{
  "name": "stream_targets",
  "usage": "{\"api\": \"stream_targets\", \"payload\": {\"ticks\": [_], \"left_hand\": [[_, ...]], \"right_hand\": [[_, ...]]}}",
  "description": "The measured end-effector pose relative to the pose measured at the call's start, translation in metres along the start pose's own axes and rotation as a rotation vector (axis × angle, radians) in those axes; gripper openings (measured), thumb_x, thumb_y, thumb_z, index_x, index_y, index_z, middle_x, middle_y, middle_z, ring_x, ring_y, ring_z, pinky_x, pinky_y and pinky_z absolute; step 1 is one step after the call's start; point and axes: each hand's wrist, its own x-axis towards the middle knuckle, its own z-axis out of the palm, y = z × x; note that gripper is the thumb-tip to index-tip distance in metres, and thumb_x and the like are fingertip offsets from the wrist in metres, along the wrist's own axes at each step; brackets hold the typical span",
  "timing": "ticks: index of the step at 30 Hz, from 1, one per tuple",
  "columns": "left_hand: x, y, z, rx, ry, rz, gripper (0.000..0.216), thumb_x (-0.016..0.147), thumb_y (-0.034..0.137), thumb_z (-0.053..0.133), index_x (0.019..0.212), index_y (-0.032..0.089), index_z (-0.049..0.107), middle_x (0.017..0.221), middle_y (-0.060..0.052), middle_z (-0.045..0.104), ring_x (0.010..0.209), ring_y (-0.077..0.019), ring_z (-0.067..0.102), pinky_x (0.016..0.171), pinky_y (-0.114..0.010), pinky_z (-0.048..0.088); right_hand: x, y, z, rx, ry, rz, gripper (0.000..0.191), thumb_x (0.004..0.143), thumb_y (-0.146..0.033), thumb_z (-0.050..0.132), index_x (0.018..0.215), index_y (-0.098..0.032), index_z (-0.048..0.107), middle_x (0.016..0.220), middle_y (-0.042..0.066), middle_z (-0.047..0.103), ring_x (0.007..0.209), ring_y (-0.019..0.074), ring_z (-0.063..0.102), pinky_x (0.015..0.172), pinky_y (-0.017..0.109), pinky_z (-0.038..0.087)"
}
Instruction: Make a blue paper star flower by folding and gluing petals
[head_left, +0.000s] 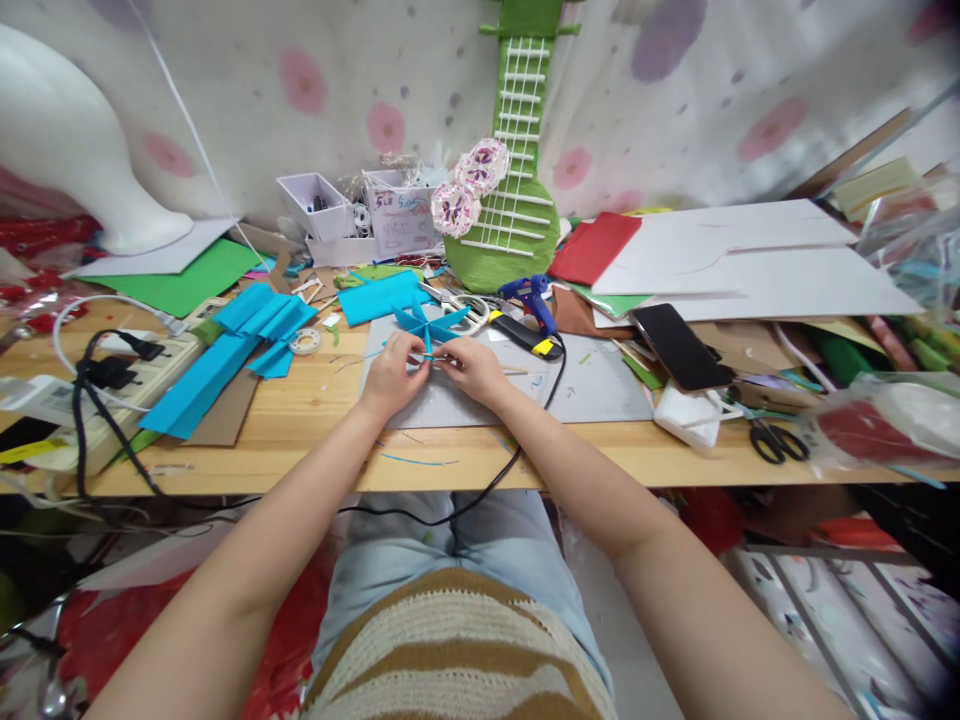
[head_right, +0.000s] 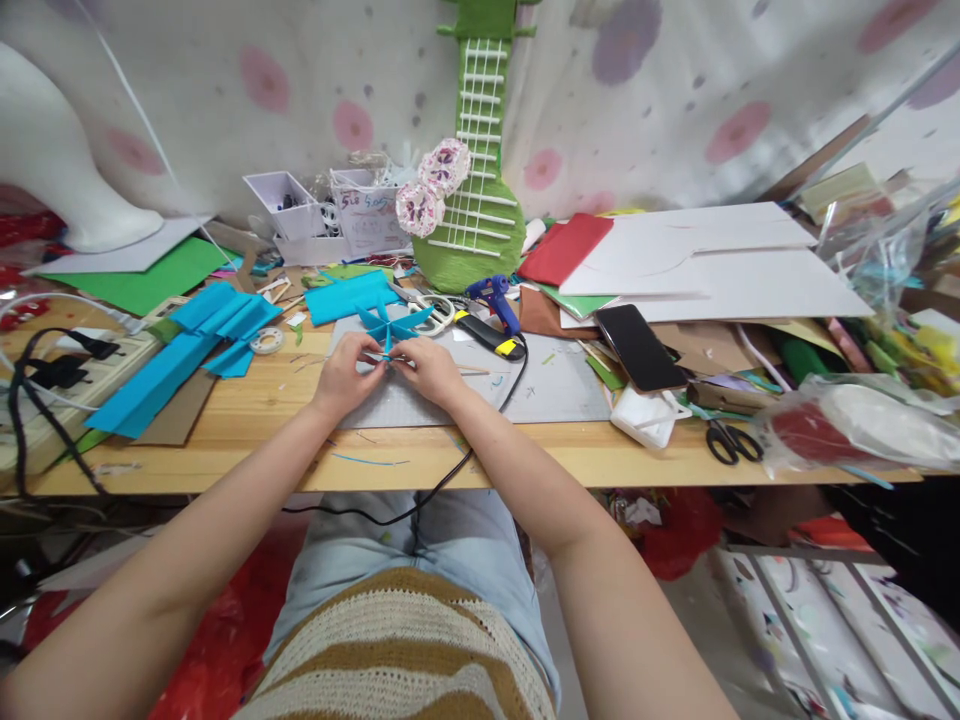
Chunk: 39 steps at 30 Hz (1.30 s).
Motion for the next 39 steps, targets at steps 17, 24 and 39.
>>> {"api": "stream_targets", "payload": {"ticks": [17,24,39], "left_hand": [[0.000,0.001,-0.001,-0.010,-0.036,-0.060,0.014,0.075,0.013,0.054,0.084,0.021,0.047,0.083,-0.001,0.052,0.077,-0.0130,0.055,0.068,-0.025,0.052],[0.000,-0.001,0.000,-0.087,0.012,-0.073,0.017,0.072,0.009,0.054,0.083,0.020,0.046,0.083,-0.001,0.049,0.078,-0.0127,0.054,0.068,-0.025,0.052],[0.000,-0.001,-0.001,-0.008,0.005,-0.035,0.010,0.077,0.014,0.055,0.083,0.020,0.052,0.083,-0.002,0.055,0.077,-0.0132,0.056,0.070,-0.026,0.050]], "right_hand": [[0.005,-0.001,-0.002,-0.064,-0.097,-0.036,0.016,0.082,-0.014,0.051,0.091,-0.019,0.064,0.089,0.006,0.066,0.087,0.0177,0.056,0.079,0.030,0.042],[0.009,-0.006,0.002,-0.171,-0.116,-0.075,0.014,0.082,-0.015,0.051,0.091,-0.018,0.062,0.090,0.007,0.065,0.087,0.0196,0.054,0.078,0.031,0.040],[0.005,-0.005,0.005,-0.197,-0.056,0.000,0.019,0.086,-0.020,0.047,0.086,-0.019,0.066,0.087,0.007,0.067,0.085,0.0193,0.057,0.076,0.031,0.041]]}}
